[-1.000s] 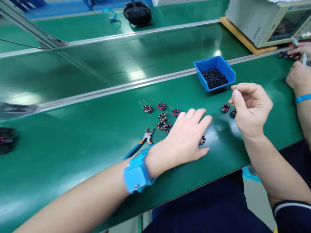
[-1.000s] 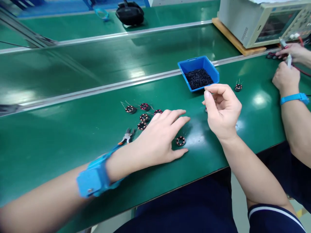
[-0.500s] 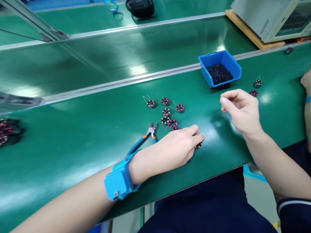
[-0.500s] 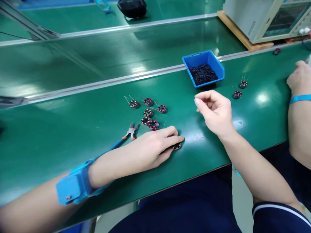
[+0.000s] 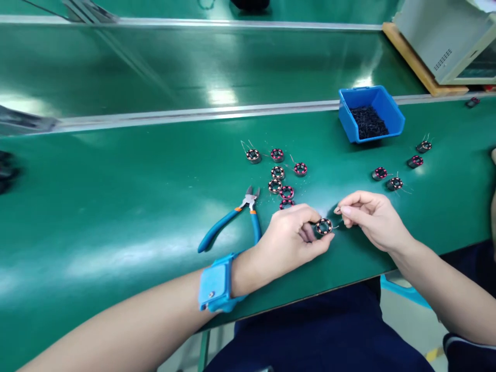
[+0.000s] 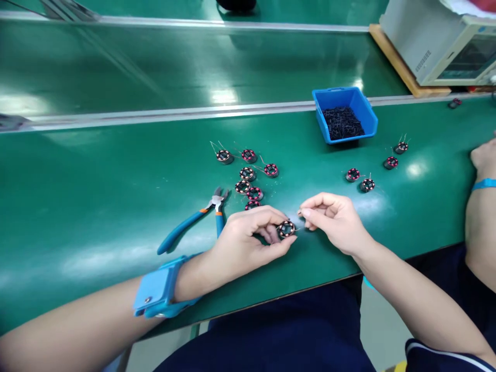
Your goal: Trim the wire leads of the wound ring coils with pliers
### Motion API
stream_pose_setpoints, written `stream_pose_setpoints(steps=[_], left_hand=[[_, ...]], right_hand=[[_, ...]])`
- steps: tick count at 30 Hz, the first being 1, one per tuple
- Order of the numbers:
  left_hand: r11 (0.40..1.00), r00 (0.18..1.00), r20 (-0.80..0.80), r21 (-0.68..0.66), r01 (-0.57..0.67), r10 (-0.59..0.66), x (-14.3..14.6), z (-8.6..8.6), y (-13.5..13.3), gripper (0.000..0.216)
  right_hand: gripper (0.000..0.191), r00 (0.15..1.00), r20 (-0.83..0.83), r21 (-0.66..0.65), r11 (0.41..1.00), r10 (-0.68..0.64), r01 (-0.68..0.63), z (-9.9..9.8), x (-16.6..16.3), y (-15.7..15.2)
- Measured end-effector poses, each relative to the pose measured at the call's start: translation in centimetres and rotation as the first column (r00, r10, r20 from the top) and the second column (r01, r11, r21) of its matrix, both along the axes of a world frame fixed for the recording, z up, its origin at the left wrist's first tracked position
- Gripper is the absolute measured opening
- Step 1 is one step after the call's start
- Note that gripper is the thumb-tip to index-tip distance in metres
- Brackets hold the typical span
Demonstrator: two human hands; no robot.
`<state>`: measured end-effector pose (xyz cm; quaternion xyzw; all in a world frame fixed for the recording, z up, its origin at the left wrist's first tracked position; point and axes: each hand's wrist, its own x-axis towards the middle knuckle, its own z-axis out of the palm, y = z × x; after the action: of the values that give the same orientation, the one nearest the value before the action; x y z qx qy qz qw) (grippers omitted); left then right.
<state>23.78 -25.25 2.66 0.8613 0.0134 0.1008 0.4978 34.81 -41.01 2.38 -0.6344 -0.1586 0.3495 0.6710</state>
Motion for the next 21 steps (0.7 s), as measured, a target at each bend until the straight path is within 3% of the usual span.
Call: stream_pose_setpoints(steps=[7,21], left_hand=[[0.996,1.0,0.006,0.084,-0.02,0.02,0.14,-0.37,0.14,0.014],[0.993,1.0,0.022,0.118,-0.023,0.021,0.1,-0.68,0.14,0.017]], right_hand=[[0.013,0.993,0.081,-0.099,0.992,0.088,-0.08,0.03,0.03,-1.1],[0.018,0.984,0.122,-0.141,0.983,0.133,-0.115,0.17,-0.14,-0.95]])
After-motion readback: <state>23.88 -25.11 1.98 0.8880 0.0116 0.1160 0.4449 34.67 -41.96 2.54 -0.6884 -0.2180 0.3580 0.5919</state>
